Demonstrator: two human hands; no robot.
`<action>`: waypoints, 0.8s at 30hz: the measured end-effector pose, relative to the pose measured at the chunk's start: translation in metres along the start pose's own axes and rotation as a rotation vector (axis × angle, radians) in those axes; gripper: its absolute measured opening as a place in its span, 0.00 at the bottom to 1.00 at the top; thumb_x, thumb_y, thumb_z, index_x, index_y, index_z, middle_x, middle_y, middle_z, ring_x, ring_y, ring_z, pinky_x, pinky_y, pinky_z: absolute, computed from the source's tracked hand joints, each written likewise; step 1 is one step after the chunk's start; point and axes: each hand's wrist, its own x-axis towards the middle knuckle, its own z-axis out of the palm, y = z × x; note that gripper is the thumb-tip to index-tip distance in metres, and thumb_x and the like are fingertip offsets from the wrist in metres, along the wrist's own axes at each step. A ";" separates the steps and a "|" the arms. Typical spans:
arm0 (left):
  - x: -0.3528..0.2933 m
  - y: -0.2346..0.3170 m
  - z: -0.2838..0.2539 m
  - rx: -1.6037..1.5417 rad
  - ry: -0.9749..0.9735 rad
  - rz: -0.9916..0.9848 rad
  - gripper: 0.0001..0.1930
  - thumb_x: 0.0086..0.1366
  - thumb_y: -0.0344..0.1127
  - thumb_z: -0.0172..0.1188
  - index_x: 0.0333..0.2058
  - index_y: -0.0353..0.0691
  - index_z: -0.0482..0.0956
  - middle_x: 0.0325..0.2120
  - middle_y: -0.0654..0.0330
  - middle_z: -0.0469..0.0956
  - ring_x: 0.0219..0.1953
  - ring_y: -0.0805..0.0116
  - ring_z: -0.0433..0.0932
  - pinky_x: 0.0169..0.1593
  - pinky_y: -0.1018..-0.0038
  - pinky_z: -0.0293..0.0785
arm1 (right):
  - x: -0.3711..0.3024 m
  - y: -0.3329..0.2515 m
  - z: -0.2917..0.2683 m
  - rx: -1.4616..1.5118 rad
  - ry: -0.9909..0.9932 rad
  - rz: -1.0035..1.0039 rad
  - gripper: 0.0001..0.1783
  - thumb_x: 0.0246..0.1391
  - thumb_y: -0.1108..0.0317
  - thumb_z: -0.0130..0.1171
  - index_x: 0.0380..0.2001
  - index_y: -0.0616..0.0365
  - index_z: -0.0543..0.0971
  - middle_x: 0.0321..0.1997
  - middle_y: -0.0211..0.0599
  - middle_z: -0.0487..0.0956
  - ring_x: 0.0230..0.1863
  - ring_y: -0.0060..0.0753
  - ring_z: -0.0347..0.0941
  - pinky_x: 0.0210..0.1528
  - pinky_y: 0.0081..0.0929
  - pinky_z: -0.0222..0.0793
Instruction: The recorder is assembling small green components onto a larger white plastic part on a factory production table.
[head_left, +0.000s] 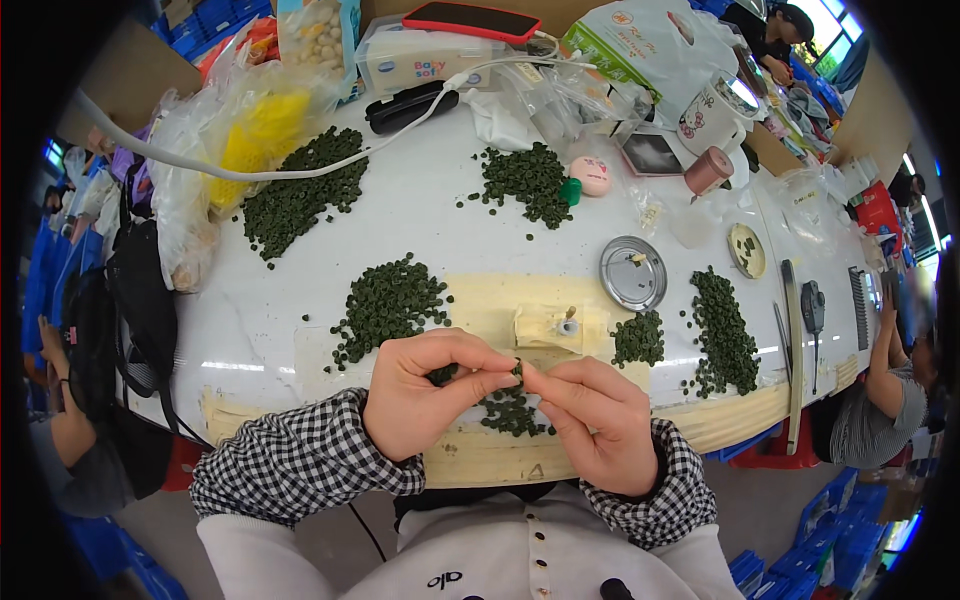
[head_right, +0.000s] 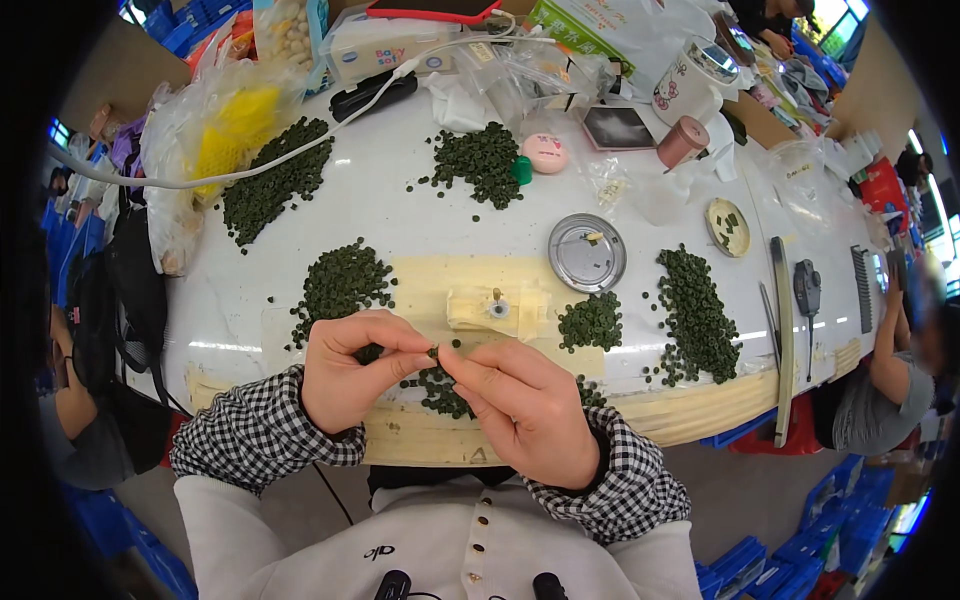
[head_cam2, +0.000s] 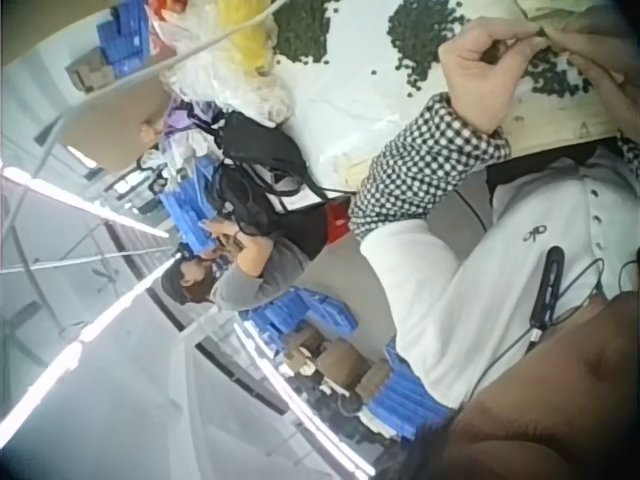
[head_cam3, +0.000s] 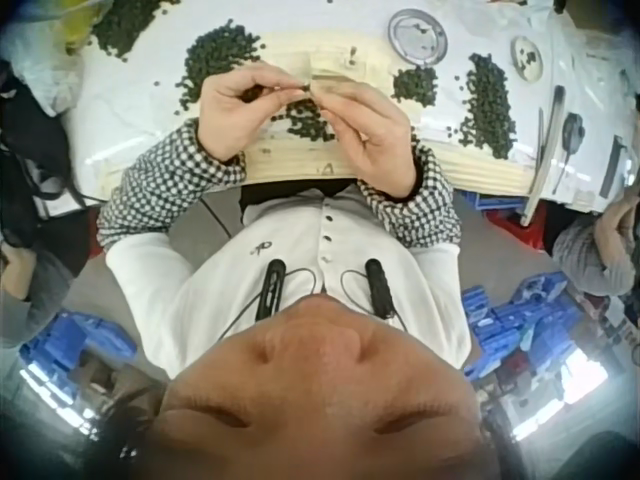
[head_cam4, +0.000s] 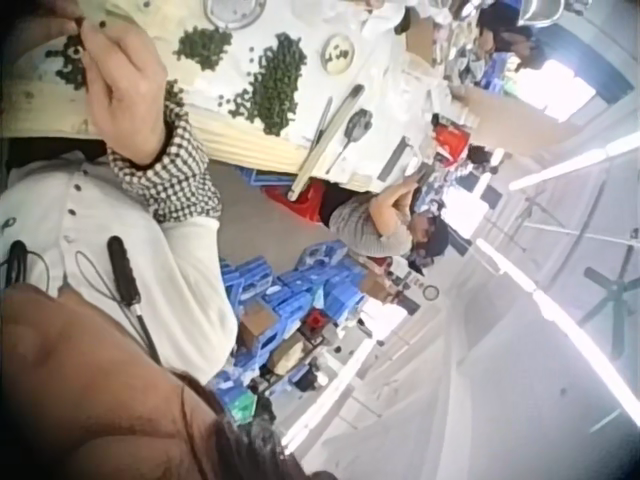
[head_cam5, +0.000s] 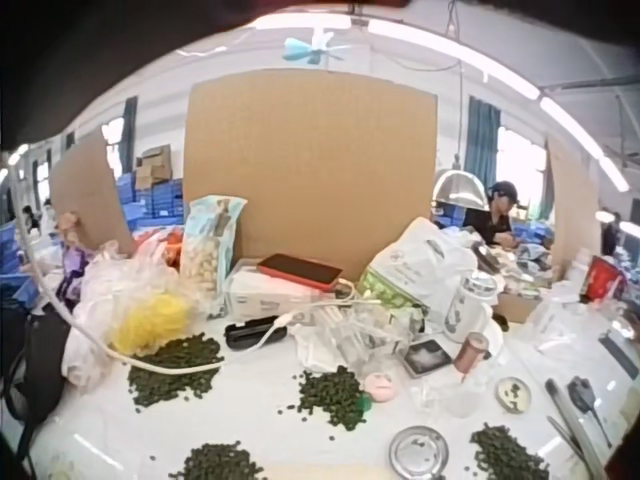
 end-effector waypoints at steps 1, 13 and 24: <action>0.000 0.001 0.000 0.007 -0.005 0.005 0.08 0.54 0.21 0.63 0.33 0.36 0.82 0.27 0.61 0.79 0.25 0.81 0.69 0.32 0.83 0.66 | 0.000 0.000 0.000 0.001 -0.002 -0.003 0.20 0.46 0.83 0.58 0.46 0.65 0.76 0.31 0.41 0.75 0.29 0.34 0.71 0.29 0.23 0.68; 0.000 0.001 -0.001 0.046 -0.030 -0.003 0.07 0.55 0.21 0.62 0.33 0.35 0.82 0.28 0.59 0.80 0.29 0.79 0.73 0.35 0.81 0.70 | -0.001 0.004 -0.001 -0.068 -0.026 -0.044 0.21 0.43 0.83 0.58 0.45 0.66 0.76 0.31 0.42 0.74 0.29 0.36 0.73 0.29 0.25 0.70; -0.001 0.000 -0.001 0.036 -0.023 -0.025 0.07 0.54 0.21 0.62 0.33 0.34 0.82 0.28 0.59 0.80 0.29 0.79 0.74 0.35 0.82 0.70 | -0.003 0.006 0.001 -0.102 -0.028 -0.087 0.22 0.42 0.84 0.57 0.46 0.66 0.76 0.31 0.41 0.74 0.28 0.36 0.72 0.28 0.25 0.70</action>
